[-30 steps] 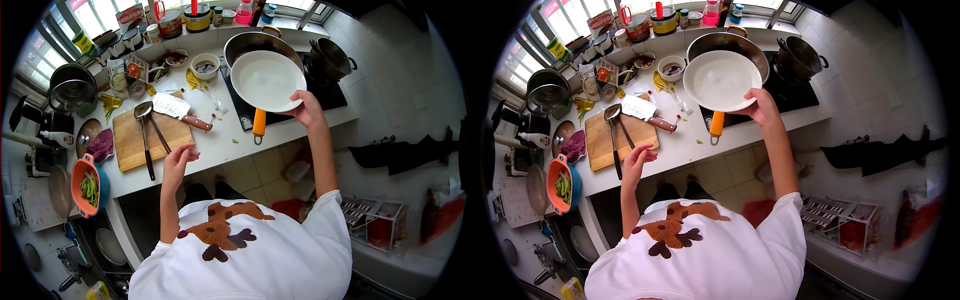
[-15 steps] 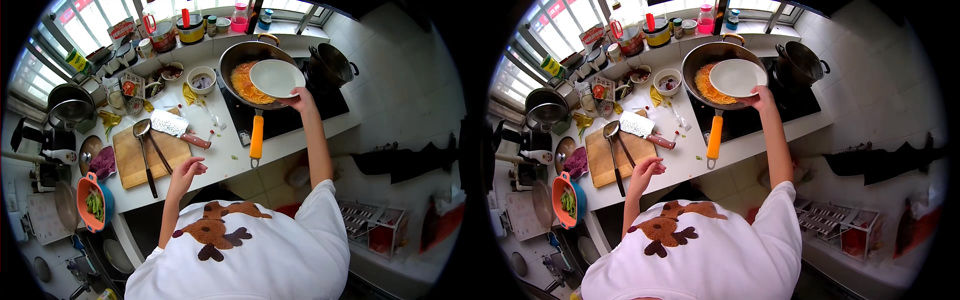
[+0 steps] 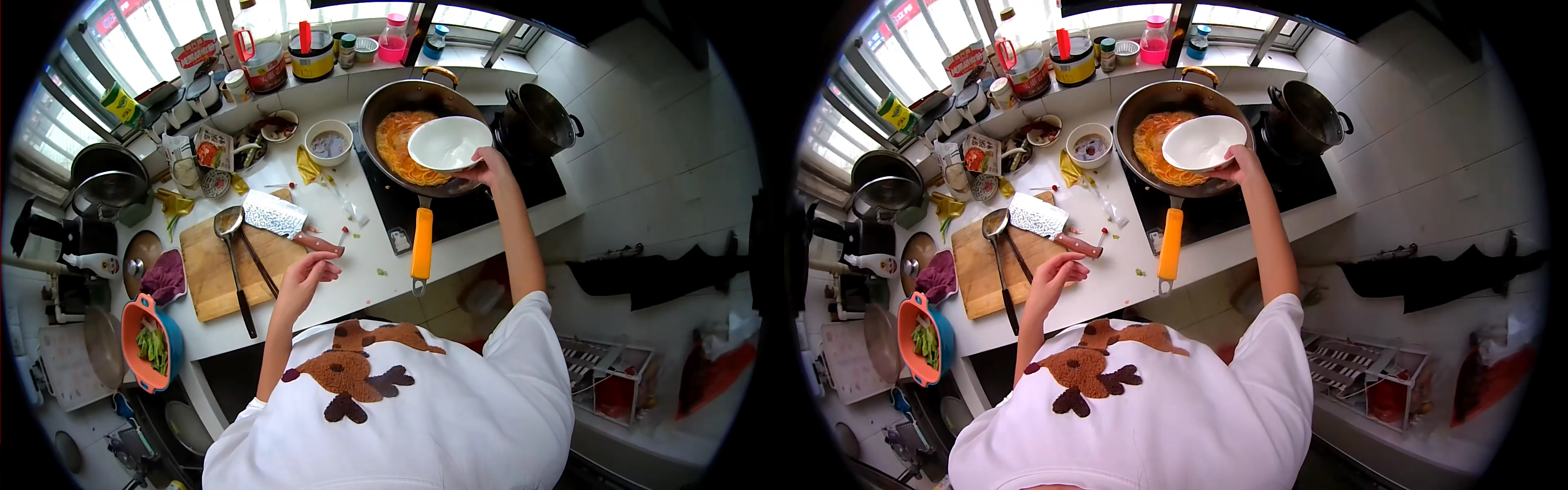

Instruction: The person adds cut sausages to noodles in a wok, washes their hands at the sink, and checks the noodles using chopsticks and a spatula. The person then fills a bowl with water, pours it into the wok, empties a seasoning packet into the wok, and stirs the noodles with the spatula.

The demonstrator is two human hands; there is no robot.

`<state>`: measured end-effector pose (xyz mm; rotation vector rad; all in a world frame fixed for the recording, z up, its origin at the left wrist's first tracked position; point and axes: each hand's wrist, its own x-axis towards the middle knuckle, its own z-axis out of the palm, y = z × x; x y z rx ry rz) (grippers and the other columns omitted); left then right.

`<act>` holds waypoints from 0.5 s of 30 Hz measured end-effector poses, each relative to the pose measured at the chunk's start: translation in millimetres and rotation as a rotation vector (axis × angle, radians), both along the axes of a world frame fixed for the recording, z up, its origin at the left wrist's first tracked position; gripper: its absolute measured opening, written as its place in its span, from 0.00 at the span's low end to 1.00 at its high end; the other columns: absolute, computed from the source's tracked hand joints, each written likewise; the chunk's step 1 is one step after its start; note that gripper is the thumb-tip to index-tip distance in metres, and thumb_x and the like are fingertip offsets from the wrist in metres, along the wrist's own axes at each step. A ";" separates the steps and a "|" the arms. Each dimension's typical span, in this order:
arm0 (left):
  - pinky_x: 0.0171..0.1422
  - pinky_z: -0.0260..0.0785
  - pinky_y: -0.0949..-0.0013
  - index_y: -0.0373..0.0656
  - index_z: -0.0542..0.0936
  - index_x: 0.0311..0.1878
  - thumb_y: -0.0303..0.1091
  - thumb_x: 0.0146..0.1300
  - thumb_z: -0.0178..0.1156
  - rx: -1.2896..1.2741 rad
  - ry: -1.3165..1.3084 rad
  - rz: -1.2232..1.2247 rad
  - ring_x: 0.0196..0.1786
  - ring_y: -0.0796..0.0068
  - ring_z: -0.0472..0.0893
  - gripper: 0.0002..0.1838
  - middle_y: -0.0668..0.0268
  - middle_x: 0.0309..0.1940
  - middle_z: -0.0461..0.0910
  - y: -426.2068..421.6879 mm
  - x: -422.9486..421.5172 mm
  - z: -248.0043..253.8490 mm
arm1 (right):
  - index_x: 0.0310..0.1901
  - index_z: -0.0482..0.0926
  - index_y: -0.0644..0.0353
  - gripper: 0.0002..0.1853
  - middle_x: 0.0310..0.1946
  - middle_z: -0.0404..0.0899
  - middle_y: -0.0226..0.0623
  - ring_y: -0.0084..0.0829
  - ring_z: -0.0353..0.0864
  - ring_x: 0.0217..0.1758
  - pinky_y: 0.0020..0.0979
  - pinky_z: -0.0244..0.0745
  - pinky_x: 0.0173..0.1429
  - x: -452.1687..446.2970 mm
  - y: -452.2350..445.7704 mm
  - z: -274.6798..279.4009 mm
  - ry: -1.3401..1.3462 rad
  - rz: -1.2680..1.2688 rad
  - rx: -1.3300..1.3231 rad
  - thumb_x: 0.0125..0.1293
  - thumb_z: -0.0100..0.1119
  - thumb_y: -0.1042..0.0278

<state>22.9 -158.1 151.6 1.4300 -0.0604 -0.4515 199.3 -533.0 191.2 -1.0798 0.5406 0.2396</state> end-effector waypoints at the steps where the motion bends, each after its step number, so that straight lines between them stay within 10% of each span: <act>1: 0.45 0.71 0.75 0.34 0.72 0.48 0.29 0.66 0.43 -0.002 0.000 -0.001 0.37 0.77 0.78 0.13 0.62 0.34 0.78 -0.3 0.5 0.4 | 0.58 0.53 0.63 0.37 0.52 0.58 0.53 0.57 0.61 0.57 0.62 0.65 0.54 -0.1 1.4 4.5 0.012 0.011 -0.022 0.36 0.41 0.81; 9: 0.44 0.71 0.76 0.36 0.73 0.48 0.28 0.65 0.43 -0.047 -0.002 0.011 0.37 0.79 0.77 0.12 0.64 0.32 0.77 -1.6 0.5 0.0 | 0.58 0.57 0.53 0.37 0.51 0.62 0.50 0.61 0.67 0.51 0.66 0.71 0.36 15.3 1.0 28.7 -0.012 -0.036 -0.381 0.38 0.39 0.81; 15: 0.45 0.71 0.76 0.35 0.72 0.47 0.28 0.65 0.43 -0.040 0.004 -0.003 0.37 0.78 0.77 0.12 0.63 0.33 0.77 -3.1 0.1 -8.1 | 0.62 0.56 0.47 0.36 0.48 0.69 0.49 0.49 0.74 0.48 0.43 0.76 0.44 30.6 -14.8 19.9 -0.372 -0.026 -1.026 0.45 0.38 0.80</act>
